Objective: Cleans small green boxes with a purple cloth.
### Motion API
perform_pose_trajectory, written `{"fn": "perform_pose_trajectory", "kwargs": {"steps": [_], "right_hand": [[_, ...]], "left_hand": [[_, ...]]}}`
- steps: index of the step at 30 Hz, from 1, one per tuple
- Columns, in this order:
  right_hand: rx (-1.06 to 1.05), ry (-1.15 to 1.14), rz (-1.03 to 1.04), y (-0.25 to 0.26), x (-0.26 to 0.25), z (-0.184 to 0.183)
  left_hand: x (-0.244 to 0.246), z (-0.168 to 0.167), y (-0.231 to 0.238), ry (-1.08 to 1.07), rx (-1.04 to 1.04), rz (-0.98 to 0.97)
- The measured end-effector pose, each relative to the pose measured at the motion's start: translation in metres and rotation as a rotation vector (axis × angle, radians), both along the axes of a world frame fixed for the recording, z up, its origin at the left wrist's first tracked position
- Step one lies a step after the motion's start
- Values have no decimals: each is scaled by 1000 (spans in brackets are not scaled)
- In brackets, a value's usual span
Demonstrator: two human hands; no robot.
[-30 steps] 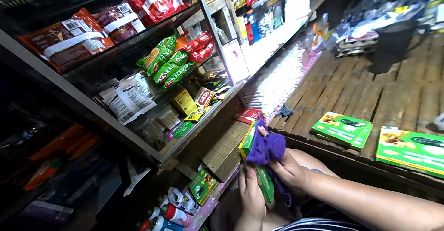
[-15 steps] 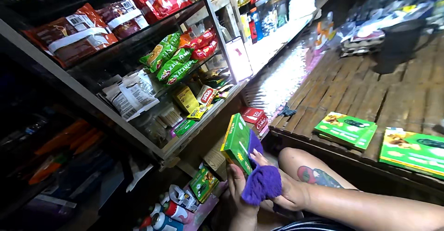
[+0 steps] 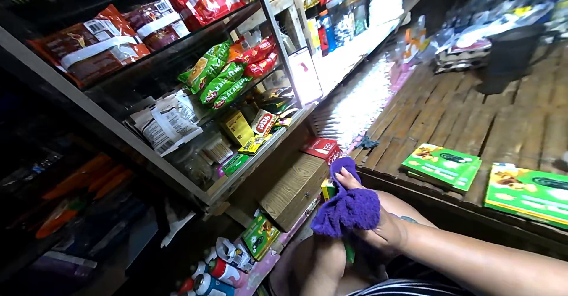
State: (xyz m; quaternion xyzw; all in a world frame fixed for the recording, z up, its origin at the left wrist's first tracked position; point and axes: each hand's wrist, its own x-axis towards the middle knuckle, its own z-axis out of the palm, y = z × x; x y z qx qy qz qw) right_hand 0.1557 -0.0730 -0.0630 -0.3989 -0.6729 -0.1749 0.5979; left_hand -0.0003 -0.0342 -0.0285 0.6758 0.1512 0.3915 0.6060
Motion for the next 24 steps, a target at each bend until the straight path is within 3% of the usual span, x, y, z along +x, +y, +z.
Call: {"fn": "perform_pose_trajectory", "kwargs": {"steps": [5,15,24], "right_hand": [[25,42,-40,-1,5,10],[39,3,-172,-11,4,15],[31,152,-49,2,31,14]], "left_hand": [[3,2,-2,-118,-11,-72],[7,3,1,19,29,-131],[8,1,3,-48,24,-155]]}}
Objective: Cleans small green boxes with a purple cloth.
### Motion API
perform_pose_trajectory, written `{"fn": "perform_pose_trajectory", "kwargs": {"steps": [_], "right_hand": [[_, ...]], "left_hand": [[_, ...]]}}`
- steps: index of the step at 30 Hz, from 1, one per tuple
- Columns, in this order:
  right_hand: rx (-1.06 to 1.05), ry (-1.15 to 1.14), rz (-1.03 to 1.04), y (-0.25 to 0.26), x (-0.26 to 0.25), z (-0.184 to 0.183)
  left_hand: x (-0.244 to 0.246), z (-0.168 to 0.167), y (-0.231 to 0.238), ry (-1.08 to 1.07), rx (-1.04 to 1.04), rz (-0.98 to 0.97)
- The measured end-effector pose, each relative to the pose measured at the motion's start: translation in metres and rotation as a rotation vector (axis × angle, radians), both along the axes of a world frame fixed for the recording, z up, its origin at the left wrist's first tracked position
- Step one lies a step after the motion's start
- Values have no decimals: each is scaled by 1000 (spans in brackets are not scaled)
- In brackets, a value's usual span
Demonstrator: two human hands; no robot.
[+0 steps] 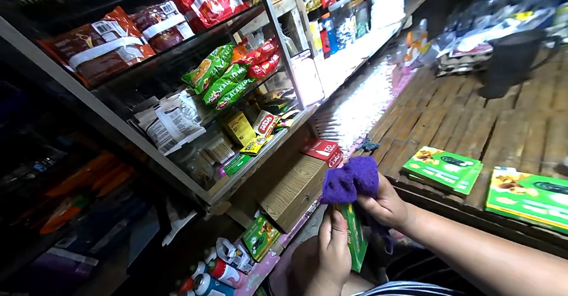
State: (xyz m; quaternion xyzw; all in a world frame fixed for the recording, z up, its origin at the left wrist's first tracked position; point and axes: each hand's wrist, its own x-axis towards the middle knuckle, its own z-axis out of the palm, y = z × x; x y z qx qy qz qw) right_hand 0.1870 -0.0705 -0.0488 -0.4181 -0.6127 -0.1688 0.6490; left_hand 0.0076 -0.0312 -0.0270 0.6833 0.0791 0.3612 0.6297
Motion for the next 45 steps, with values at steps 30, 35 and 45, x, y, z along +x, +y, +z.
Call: {"fn": "perform_pose_trajectory", "kwargs": {"steps": [30,35,45], "right_hand": [[-261,148,117,7,-60,-50],[-201,-108,297,4,-75,-42],[-152,-164,297,0,-61,-28]], "left_hand": [[-2,6,20,-400,-182,343],[-3,7,22,-346,-272,406],[1,-22,11,-135,-148,263]]}}
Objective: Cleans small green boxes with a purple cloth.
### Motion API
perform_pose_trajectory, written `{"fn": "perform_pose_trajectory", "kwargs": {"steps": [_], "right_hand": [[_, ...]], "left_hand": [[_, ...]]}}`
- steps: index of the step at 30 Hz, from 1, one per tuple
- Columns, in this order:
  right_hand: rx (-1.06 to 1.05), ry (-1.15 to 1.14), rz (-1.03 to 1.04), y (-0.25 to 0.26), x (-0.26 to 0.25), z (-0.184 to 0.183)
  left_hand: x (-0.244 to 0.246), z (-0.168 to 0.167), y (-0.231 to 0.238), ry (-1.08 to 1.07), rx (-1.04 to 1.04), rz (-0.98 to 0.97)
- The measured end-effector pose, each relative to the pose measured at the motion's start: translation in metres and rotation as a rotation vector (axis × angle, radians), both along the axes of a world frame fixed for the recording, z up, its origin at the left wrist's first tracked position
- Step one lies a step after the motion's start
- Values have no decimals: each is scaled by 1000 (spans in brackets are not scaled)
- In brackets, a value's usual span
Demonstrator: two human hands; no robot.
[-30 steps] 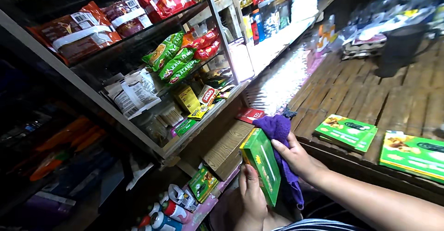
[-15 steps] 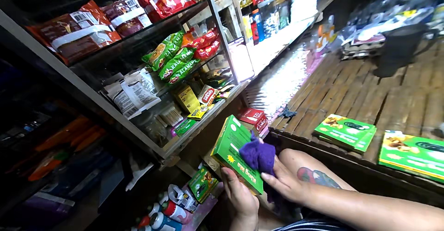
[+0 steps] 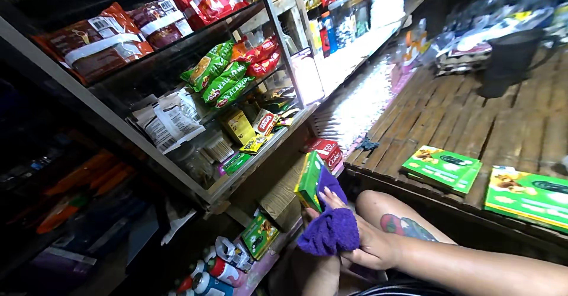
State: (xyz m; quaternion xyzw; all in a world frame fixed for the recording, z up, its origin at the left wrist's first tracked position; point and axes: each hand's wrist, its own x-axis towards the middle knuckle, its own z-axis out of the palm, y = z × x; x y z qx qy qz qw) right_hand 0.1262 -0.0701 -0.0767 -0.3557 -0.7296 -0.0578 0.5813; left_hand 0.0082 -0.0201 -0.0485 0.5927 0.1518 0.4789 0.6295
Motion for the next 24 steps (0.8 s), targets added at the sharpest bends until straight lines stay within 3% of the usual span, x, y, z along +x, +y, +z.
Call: {"fn": "perform_pose_trajectory", "kwargs": {"steps": [3,7,11,16,24], "right_hand": [[48,3,-85,-2,5,8],[22,135,-113,-3,16,15],[72,284,-152,10,31,3],[-55,490,-163,14,37,-12],[-40,263,-105,5,9,-16]], "left_hand": [[-4,-8,-10,29,23,-34],[5,6,-24,-10,32,-2],[11,3,-16,-18,168,-104],[8,9,-19,-18,96,-26],[7,8,-12,-167,114,13]]}}
